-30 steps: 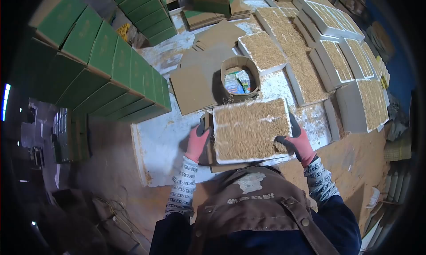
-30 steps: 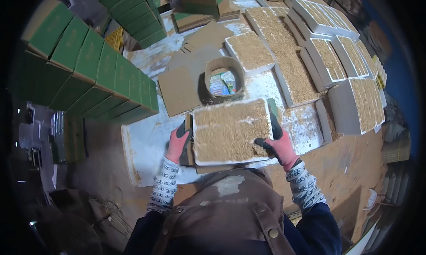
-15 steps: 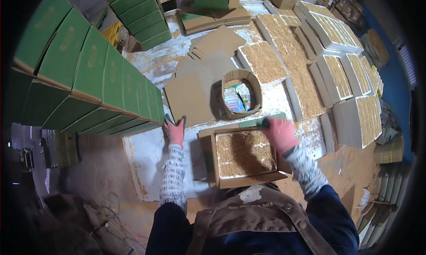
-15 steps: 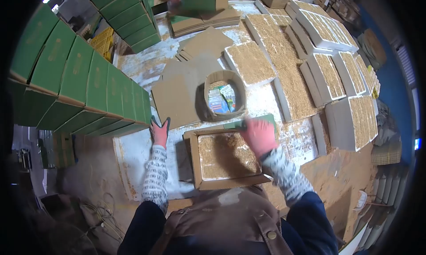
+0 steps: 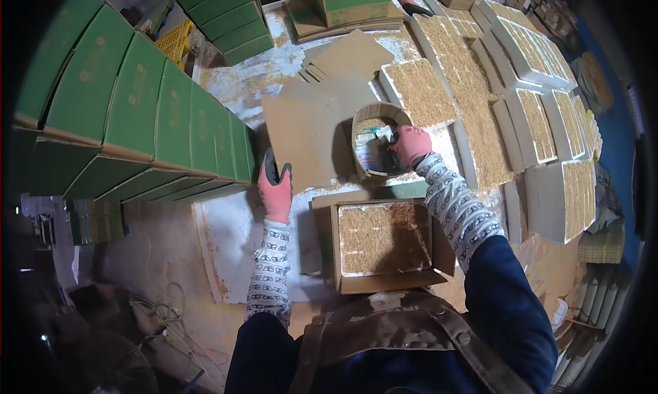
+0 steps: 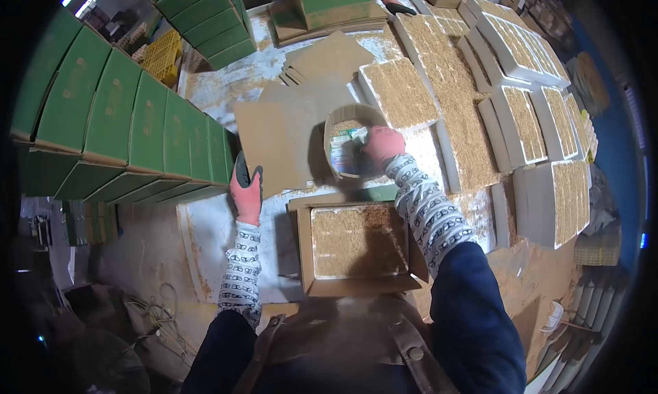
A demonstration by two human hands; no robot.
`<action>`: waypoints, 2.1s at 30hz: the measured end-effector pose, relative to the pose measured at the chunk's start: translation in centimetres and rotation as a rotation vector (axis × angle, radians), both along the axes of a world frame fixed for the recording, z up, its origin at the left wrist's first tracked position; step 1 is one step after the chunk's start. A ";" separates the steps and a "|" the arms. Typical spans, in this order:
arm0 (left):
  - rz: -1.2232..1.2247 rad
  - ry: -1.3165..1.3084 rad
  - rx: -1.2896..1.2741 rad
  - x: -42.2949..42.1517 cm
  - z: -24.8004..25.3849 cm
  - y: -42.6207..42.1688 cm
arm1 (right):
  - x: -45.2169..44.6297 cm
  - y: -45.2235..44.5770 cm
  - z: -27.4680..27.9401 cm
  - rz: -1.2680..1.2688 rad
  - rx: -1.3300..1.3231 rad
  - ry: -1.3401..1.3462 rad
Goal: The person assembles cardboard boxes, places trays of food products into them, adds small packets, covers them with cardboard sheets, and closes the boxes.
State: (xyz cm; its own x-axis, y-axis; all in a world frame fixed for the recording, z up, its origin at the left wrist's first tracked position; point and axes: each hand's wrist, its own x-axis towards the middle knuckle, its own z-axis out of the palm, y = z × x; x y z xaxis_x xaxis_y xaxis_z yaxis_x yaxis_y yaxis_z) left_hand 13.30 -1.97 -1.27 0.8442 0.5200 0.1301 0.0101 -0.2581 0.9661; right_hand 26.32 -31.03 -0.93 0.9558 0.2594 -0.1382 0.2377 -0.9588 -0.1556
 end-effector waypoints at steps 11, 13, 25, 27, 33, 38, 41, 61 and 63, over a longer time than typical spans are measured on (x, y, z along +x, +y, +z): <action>-0.611 -0.300 0.977 -9.4 10.7 -6.7 | -20.0 -6.7 7.5 0.722 0.324 -0.174; -1.024 -0.226 1.172 -11.3 9.8 -8.7 | -21.0 -10.0 7.6 0.395 0.607 0.089; -1.076 -0.018 1.286 -16.2 2.8 -9.7 | -24.7 -7.4 4.1 0.479 0.035 0.118; -1.144 0.388 1.098 -14.8 12.8 -9.1 | -23.5 -10.2 7.2 0.313 0.463 -0.124; -0.999 0.265 0.745 -14.4 1.8 -7.7 | -18.2 -13.7 -3.8 -0.391 0.860 0.609; -0.593 0.411 0.751 -15.9 -0.7 -8.7 | -21.2 -10.8 -3.3 -0.410 1.214 0.598; -0.731 0.499 -0.510 -15.3 0.7 -9.8 | -20.1 -14.0 -9.0 -0.306 0.475 0.400; -0.060 -0.951 -0.033 -3.8 40.6 34.0 | 2.2 19.2 47.6 0.588 2.015 0.356; 0.055 -0.886 0.160 -1.8 39.9 36.7 | 3.3 22.7 49.3 0.606 1.713 0.344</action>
State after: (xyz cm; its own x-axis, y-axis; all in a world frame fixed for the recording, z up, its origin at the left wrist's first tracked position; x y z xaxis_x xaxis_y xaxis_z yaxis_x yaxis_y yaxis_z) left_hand 11.51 34.75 38.65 0.3747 0.4762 0.7955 -0.7045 -0.4115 0.5781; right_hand 29.66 -8.34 48.42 0.6798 0.5637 0.4692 0.1978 0.4752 -0.8574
